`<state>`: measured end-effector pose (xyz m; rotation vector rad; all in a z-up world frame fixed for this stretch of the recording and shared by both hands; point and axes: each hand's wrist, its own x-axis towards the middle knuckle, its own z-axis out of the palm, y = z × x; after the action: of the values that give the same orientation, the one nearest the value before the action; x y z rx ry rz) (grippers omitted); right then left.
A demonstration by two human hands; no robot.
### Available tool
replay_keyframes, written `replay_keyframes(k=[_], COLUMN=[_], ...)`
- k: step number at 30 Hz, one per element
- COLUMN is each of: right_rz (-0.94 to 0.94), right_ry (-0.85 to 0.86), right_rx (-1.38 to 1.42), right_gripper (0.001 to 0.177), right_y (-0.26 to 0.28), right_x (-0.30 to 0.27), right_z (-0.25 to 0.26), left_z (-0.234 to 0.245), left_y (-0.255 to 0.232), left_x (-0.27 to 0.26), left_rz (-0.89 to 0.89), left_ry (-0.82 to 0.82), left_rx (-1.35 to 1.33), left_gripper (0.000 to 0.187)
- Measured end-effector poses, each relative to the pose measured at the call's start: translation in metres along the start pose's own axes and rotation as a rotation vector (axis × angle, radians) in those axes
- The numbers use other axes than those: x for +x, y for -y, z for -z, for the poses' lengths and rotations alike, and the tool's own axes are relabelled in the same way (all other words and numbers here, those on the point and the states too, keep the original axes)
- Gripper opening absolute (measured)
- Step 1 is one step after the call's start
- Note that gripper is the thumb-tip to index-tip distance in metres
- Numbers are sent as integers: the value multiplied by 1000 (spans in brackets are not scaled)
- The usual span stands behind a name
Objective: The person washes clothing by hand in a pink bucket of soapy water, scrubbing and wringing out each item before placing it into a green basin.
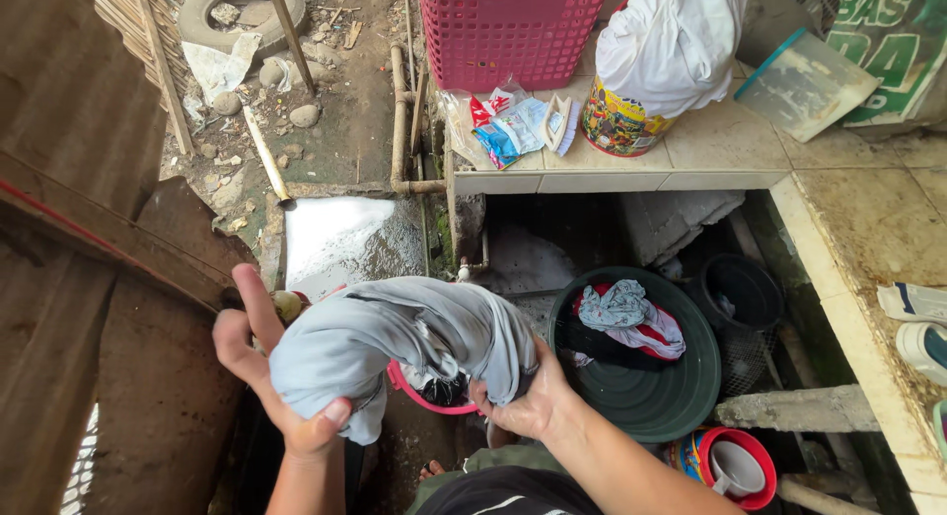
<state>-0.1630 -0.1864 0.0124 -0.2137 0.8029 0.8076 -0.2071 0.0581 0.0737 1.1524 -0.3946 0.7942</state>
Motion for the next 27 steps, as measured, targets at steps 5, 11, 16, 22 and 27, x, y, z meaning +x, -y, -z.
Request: replay_keyframes(k=[5, 11, 16, 22, 27], right_rz=[368, 1285, 1856, 1769, 1470], right_ry=[-162, 119, 489, 1019, 1311], right_rx=[-176, -585, -1548, -2031, -2270], right_gripper=[45, 21, 22, 30, 23], right_y=[-18, -37, -50, -54, -39], right_x=[-18, -48, -66, -46, 10], right_z=[-13, -34, -53, -70, -55], left_z=[26, 35, 15, 0, -38], left_y=[16, 75, 131, 194, 216], left_x=[-13, 4, 21, 12, 12], left_rz=[293, 1039, 1512, 1540, 1376], left_ry=[-226, -529, -386, 66, 371], left_rx=[81, -218, -291, 8, 536], left_gripper=[44, 27, 27, 21, 25])
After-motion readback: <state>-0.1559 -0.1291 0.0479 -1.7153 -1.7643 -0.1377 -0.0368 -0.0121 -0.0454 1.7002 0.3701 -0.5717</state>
